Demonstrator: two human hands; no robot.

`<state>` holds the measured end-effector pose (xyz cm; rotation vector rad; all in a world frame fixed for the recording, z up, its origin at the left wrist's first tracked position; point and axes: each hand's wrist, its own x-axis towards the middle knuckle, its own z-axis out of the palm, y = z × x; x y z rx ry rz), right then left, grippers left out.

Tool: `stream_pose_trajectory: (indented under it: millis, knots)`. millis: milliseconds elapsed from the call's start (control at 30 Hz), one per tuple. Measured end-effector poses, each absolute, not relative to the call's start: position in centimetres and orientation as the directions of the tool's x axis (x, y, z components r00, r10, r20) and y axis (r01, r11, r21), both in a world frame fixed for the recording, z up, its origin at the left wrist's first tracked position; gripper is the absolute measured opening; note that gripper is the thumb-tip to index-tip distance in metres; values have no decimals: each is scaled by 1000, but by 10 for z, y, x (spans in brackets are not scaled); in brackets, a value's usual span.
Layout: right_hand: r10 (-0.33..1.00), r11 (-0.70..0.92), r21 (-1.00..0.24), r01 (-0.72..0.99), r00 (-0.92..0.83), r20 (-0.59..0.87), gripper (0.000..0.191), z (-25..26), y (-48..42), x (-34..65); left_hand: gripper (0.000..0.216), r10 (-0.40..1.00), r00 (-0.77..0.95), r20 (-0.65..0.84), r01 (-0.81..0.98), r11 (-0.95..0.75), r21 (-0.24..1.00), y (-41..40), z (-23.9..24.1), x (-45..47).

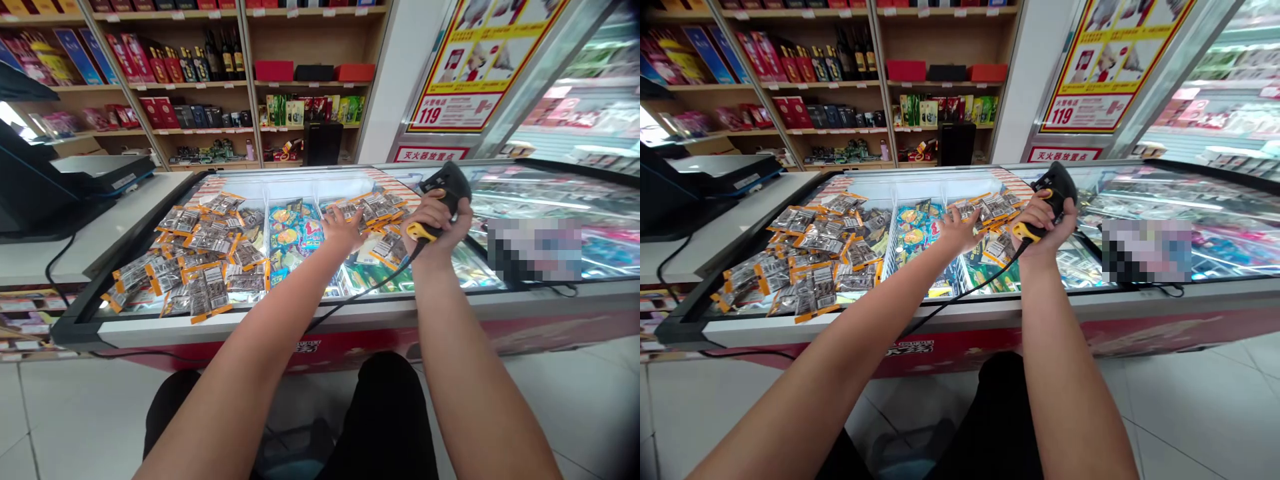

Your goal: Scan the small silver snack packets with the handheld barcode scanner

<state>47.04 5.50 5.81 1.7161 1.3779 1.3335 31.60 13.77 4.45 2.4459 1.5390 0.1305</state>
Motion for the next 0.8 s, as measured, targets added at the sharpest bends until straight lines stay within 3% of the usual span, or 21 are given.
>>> stream_pose_trajectory:
  millis: [100,167,233,267,300,367,467,600,700,800]
  knots:
    - [858,-448,704,550,45,512,38,59,53,463,100,883,466,-53,851,-431,300,138,44,325]
    - [813,-416,467,780,89,575,38,62,46,460,106,880,474,-23,841,-445,309,136,42,323]
    - [774,-238,70,969,146,616,39,66,38,460,116,873,487,23,830,-471,300,133,39,315]
    - [750,-113,-136,984,174,638,44,67,34,462,122,860,508,36,818,-496,291,132,37,311]
    - [720,9,-310,951,209,662,54,68,30,463,127,842,539,38,802,-526,282,131,35,307]
    - [658,178,-524,833,295,693,83,68,24,467,134,798,602,21,765,-584,273,128,32,301]
    - [616,229,-662,714,420,666,109,67,20,470,137,781,625,-4,748,-597,292,124,32,303]
    - [670,317,-766,559,440,598,107,66,19,471,140,764,645,16,727,-620,294,111,33,317]
    - [658,351,-756,552,429,619,102,64,21,473,144,744,667,41,713,-654,253,105,32,331]
    - [672,410,-736,539,367,643,100,61,26,477,134,757,651,58,724,-642,253,113,31,344]
